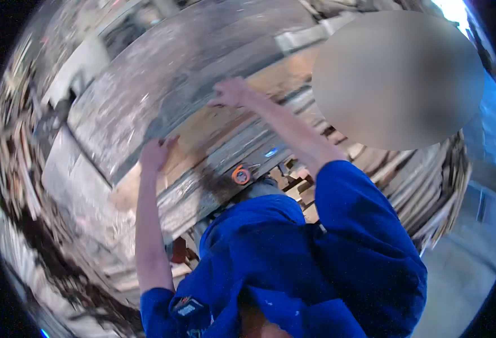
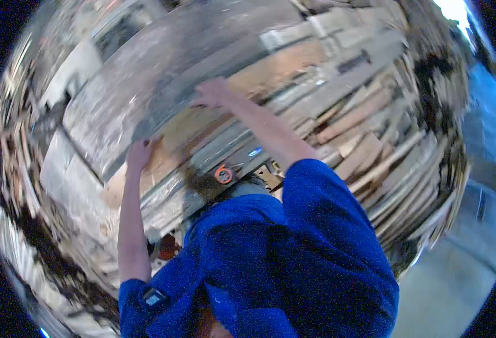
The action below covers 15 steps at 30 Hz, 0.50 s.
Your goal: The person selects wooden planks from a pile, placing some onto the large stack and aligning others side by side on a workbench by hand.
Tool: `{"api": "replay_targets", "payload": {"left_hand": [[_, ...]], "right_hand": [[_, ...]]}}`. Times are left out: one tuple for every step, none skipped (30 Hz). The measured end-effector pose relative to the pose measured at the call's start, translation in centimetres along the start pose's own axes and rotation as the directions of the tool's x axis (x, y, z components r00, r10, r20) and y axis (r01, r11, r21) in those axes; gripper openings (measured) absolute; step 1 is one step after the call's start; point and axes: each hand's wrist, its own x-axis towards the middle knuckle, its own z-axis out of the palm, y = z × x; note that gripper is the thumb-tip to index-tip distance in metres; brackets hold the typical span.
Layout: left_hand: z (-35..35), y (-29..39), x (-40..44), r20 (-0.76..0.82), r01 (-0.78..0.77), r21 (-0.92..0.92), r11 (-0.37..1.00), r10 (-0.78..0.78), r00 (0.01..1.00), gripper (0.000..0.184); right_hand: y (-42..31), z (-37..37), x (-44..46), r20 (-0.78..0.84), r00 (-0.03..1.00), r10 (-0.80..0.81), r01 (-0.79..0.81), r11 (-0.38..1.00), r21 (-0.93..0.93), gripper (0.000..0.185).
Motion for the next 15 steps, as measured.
{"api": "replay_targets", "payload": {"left_hand": [[0.8,-0.5,0.6,-0.001,0.035,0.026,0.999,-0.035,0.999,0.064],[0.5,1.4,-1.2,-0.195,0.026,-0.078,0.997,-0.041,0.980,0.056],[1.7,1.1,-0.7,-0.271,0.000,-0.103,0.995,-0.028,0.962,0.051],[4.7,-1.1,0.9,-0.483,-0.094,0.039,0.995,0.101,0.870,0.050],[4.1,-0.3,-0.2,-0.486,-0.038,0.087,0.995,0.076,0.871,0.052],[5.1,-0.6,-0.6,-0.542,-0.065,0.010,0.998,0.061,0.838,0.057],[6.0,-0.6,-1.0,-0.488,0.017,0.001,1.000,-0.014,0.873,0.061],[7.5,-1.2,-0.8,-0.595,-0.015,0.017,1.000,0.022,0.803,0.061],[7.9,-1.2,-1.1,-0.695,-0.021,0.021,1.000,0.030,0.718,0.061],[8.1,-1.1,-1.0,-0.784,-0.041,0.042,0.998,0.059,0.618,0.062],[8.3,-1.4,-0.8,-0.793,-0.007,0.025,1.000,0.024,0.608,0.062],[8.4,-1.4,-0.7,-0.794,-0.015,0.005,1.000,0.013,0.608,0.062],[8.6,-1.3,-0.8,-0.793,-0.028,-0.016,0.999,0.004,0.609,0.062],[8.7,-1.1,-1.0,-0.791,-0.042,-0.037,0.998,-0.003,0.612,0.062],[8.7,-1.2,-1.1,-0.798,-0.028,-0.047,0.999,-0.021,0.603,0.062]], "right_hand": [[0.9,0.1,-0.5,0.043,0.998,-0.045,0.037,0.987,0.159,0.063],[3.0,3.3,0.8,-0.027,0.972,-0.233,0.234,0.972,0.031,0.057],[3.7,4.0,1.4,-0.045,0.982,-0.182,0.185,0.977,0.104,0.058],[0.2,0.1,-0.5,0.011,0.977,-0.214,0.213,0.968,-0.130,0.049],[1.8,2.0,1.1,0.114,0.908,-0.403,0.417,0.852,-0.316,0.038],[3.2,4.7,1.8,-0.120,0.992,-0.040,0.033,0.998,-0.061,0.036],[3.4,3.8,1.9,0.006,0.979,-0.202,0.202,0.978,-0.056,0.046],[3.2,4.0,2.2,-0.042,0.999,0.020,-0.020,1.000,0.003,0.044],[4.3,5.3,2.6,-0.140,0.988,-0.070,0.075,0.997,0.032,0.041],[1.6,2.9,2.0,-0.036,0.999,-0.023,0.026,0.996,0.086,0.039],[-1.0,0.2,1.1,0.076,0.996,0.037,-0.046,0.992,0.121,0.038],[-1.2,0.4,1.1,0.094,0.996,0.012,-0.022,0.994,0.106,0.038],[-0.8,0.6,1.2,0.083,0.996,0.012,-0.024,0.990,0.140,0.038],[-0.3,0.6,1.4,0.074,0.997,0.015,-0.028,0.984,0.175,0.038],[0.0,0.7,1.8,0.079,0.997,-0.004,-0.009,0.986,0.167,0.038]]}}
